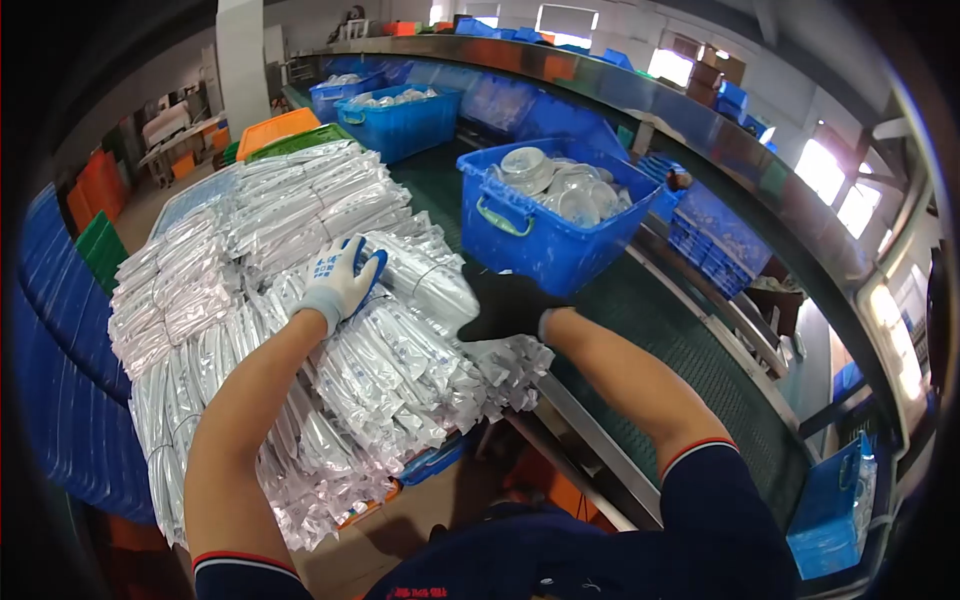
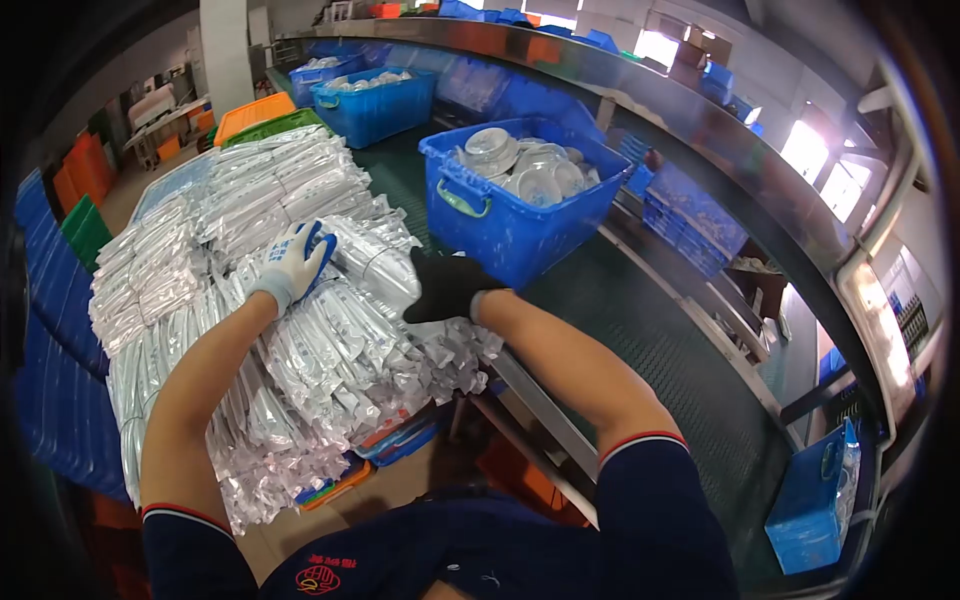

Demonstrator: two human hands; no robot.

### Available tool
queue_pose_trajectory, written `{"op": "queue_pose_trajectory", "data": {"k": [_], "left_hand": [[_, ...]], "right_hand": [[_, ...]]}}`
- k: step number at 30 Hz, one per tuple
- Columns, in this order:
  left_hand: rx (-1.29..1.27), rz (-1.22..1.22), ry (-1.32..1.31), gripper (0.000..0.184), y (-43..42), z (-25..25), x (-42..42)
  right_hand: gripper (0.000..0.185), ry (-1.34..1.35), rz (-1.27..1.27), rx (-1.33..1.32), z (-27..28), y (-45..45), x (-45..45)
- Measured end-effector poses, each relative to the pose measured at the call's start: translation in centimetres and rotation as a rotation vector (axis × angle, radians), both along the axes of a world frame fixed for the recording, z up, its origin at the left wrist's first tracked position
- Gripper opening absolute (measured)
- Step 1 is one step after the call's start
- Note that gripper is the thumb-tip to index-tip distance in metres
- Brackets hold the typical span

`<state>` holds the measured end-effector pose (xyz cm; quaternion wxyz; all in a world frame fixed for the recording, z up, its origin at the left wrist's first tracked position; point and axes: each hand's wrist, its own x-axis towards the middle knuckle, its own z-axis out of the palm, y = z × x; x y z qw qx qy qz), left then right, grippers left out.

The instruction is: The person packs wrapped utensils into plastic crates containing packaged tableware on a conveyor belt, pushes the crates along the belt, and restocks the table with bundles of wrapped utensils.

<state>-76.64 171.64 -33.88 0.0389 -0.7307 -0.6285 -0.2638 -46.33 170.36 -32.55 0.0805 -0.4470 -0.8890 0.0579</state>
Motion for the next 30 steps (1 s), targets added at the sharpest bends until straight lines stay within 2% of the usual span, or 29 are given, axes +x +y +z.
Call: {"op": "queue_pose_trajectory", "data": {"k": [2,4,8,11,12,14,16,17,20,22,23,24,26,27,28,30], "left_hand": [[0.011,-0.011,0.007,0.063,0.1,-0.1,-0.1],[-0.015,0.002,-0.026,0.07,0.2,-0.3,-0.2],[-0.006,0.017,-0.019,0.071,0.2,-0.2,-0.1],[0.011,0.001,-0.014,0.069,0.7,-0.6,-0.6],[0.012,0.003,-0.007,0.068,0.7,-0.8,-0.6],[0.017,-0.019,-0.024,0.066,0.4,-0.5,-0.5],[-0.003,-0.008,-0.029,0.066,0.2,-0.3,-0.4],[0.012,-0.02,-0.028,0.065,0.5,-0.7,-0.6],[0.027,-0.016,0.01,0.06,0.6,-0.6,-0.5],[0.025,-0.023,0.018,0.06,0.6,-0.7,-0.6],[0.031,-0.029,0.008,0.059,0.7,-0.9,-0.8],[0.036,-0.036,-0.002,0.058,0.8,-0.9,-0.8],[0.035,-0.065,-0.016,0.056,0.9,-0.9,-0.9],[0.048,-0.07,-0.036,0.056,0.9,-1.0,-0.9],[0.061,-0.073,-0.054,0.056,1.1,-1.1,-0.7],[0.101,-0.07,-0.032,0.053,1.4,-1.4,-0.8]], "right_hand": [[0.087,-0.019,0.01,-0.024,0.6,0.8,-0.7],[0.077,-0.048,-0.007,-0.048,1.1,1.8,-0.3],[0.073,-0.087,-0.103,0.044,3.1,-1.7,2.2],[0.076,0.03,-0.122,-0.037,4.7,-4.3,6.2],[0.068,0.076,-0.154,0.026,5.3,-5.8,7.5],[0.076,0.182,-0.196,0.08,5.8,-7.2,11.3],[0.079,0.292,-0.267,-0.001,7.2,-8.2,15.2],[0.076,0.368,-0.278,0.046,6.7,-7.7,17.8],[0.061,0.464,-0.451,-0.041,9.3,-8.0,22.3],[0.053,0.718,-0.544,-0.123,9.3,-6.4,25.0],[0.048,0.939,-0.592,-0.227,7.4,-3.9,27.8],[0.047,0.906,-0.677,-0.136,7.1,-3.0,28.2],[0.048,0.818,-0.487,0.226,6.2,-3.0,28.3],[0.043,0.601,-0.504,0.412,4.4,-2.0,31.1],[0.043,0.612,-0.512,0.416,5.0,-3.3,32.3],[0.034,0.857,-0.494,0.147,6.0,-6.6,33.6]]}}
